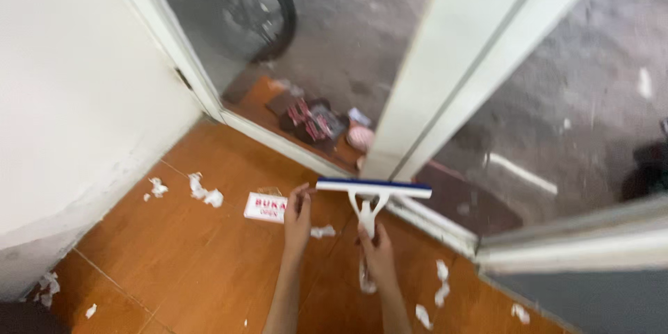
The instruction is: The person cleans a glass door using a squeegee. They spray water onto the glass and then wipe it down with the tool from top to bottom.
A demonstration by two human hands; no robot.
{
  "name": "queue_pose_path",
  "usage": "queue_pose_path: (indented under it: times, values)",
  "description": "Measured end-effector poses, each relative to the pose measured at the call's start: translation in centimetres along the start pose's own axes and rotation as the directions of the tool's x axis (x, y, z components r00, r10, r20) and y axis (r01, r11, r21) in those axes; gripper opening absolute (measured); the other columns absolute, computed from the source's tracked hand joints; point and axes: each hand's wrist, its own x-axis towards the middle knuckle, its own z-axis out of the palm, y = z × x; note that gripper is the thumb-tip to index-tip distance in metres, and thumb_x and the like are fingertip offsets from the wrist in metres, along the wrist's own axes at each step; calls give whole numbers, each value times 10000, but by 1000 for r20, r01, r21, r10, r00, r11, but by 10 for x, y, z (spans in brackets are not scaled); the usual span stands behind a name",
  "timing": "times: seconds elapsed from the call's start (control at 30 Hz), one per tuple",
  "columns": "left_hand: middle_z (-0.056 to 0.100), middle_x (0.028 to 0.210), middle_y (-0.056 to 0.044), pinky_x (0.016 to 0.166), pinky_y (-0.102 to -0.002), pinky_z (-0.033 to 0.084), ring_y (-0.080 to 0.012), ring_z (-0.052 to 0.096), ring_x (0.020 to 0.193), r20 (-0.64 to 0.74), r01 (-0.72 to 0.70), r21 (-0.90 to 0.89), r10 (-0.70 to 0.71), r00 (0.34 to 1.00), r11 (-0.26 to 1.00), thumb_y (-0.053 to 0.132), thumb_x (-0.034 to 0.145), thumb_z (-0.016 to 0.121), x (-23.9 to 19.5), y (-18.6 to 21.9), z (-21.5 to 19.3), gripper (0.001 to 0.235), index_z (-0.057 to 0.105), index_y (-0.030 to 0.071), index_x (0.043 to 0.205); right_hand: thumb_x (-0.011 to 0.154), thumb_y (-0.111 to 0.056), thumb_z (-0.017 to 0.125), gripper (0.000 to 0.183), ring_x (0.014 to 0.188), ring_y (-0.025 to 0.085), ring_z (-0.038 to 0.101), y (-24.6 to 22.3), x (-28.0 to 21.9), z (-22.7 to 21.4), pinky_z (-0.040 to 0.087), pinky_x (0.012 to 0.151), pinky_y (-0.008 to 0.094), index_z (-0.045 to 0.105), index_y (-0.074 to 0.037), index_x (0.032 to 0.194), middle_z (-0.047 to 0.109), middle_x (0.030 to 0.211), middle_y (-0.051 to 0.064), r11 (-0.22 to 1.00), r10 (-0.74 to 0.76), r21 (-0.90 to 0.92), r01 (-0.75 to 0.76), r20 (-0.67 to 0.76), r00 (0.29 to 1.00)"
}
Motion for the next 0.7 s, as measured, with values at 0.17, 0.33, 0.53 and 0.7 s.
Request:
queue_pose_path:
  times: [0.17,0.33,0.53,0.7]
  values:
    - [716,1151,-121,962,-321,506,-178,641,1045,-38,-37,16,37,999,999,82,1039,492,7,64,-5,303,578,17,1322,943,-364,659,485,711,105,565,-60,-21,20,464,602,254,609,-53,1312,675,884,35,997,-13,73,7,89,996]
    - [665,1202,-122,933,-329,514,-181,634,1049,-95,-57,-88,48,994,994,66,1025,482,-11,134,-6,346,491,23,1368,963,-366,630,472,868,113,635,-119,-58,16,524,746,270,621,-21,1285,698,980,53,991,-79,117,61,152,985]
    - [635,1162,-120,919,-344,514,-195,617,1039,-102,84,-168,-102,990,982,61,1025,498,-78,201,-15,343,479,9,1363,954,-345,597,447,983,129,704,-196,-139,-9,530,884,271,593,-37,1277,736,1038,75,973,-48,232,7,173,984]
    - [655,1149,-112,894,-349,528,-197,634,1041,-56,110,-181,-122,991,977,78,1015,529,-106,299,-17,280,553,2,1284,982,-233,656,394,811,181,602,-295,-195,-26,518,695,357,618,30,1272,659,942,118,984,-42,178,13,160,986]
